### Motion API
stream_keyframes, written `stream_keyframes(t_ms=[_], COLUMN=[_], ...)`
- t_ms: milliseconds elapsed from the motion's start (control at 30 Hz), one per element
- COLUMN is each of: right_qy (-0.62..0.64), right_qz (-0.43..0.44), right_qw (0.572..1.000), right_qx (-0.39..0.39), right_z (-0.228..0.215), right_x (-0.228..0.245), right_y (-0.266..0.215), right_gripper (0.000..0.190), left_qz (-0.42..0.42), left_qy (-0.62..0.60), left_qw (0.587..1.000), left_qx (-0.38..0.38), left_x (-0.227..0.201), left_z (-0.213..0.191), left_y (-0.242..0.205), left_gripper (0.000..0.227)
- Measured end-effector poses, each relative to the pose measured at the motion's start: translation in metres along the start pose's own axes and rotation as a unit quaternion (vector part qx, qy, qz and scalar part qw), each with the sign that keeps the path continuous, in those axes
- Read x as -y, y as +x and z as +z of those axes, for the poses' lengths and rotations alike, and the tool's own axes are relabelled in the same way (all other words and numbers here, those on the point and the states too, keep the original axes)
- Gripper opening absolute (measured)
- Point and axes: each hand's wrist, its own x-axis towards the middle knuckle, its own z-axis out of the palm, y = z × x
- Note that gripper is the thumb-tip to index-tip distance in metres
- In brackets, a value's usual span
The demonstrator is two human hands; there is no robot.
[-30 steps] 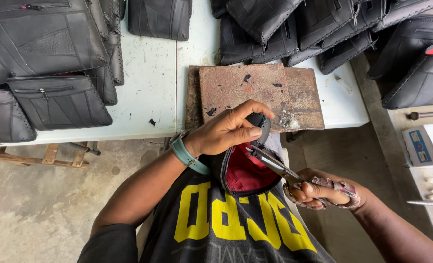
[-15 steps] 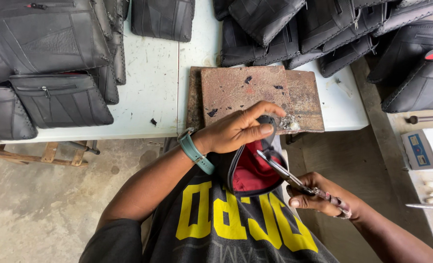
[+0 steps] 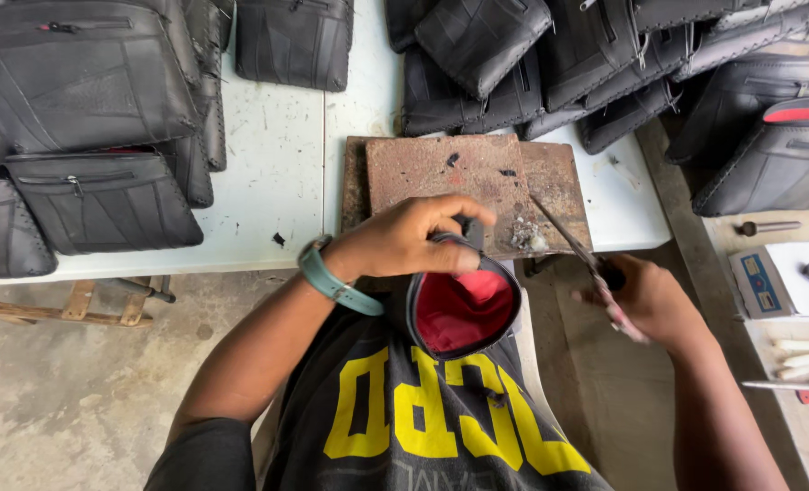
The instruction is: The person uses shears to trim excess threads and edges from black leather bags with red interiors. They handle each bag one at a time, rotate it to access different sides, and place the finished bag on a stack.
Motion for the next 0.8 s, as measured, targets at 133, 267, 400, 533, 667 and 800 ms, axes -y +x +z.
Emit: stream_keyframes(t_ms=[133, 267, 400, 533, 667, 800], right_qy=[-0.090, -0.196, -0.187, -0.003, 0.414, 0.560], right_qz=[0.035, -0.059, -0.051, -0.168, -0.296, -0.356], right_qw=[0.994, 0.979, 0.980, 0.974, 0.861, 0.702], right_qx=[0.057, 0.017, -0.048, -0.150, 0.000, 0.258], right_z=[0.000, 0.007, 0.015, 0.001, -0.001, 0.021], right_x=[0.015, 0.018, 0.021, 0.048, 0.097, 0.138], right_y=[0.049, 0.104, 0.121, 0.098, 0.088, 0.099], right_gripper=[0.037, 0.044, 0.059, 0.081, 0.105, 0.132], left_qz=[-0.137, -0.057, 0.041, 0.059, 0.116, 0.144], left_qy=[0.226, 0.316, 0.202, 0.035, -0.056, -0.103], left_qw=[0.964, 0.943, 0.950, 0.946, 0.959, 0.964], left_qx=[0.026, -0.083, -0.233, -0.318, -0.251, -0.200], left_x=[-0.038, -0.058, -0.033, 0.003, 0.022, 0.033], left_z=[-0.018, -0.035, -0.064, -0.082, -0.082, -0.078], left_y=[-0.018, -0.046, -0.069, -0.080, -0.081, -0.078], left_gripper=[0.056, 0.038, 0.026, 0.025, 0.026, 0.027])
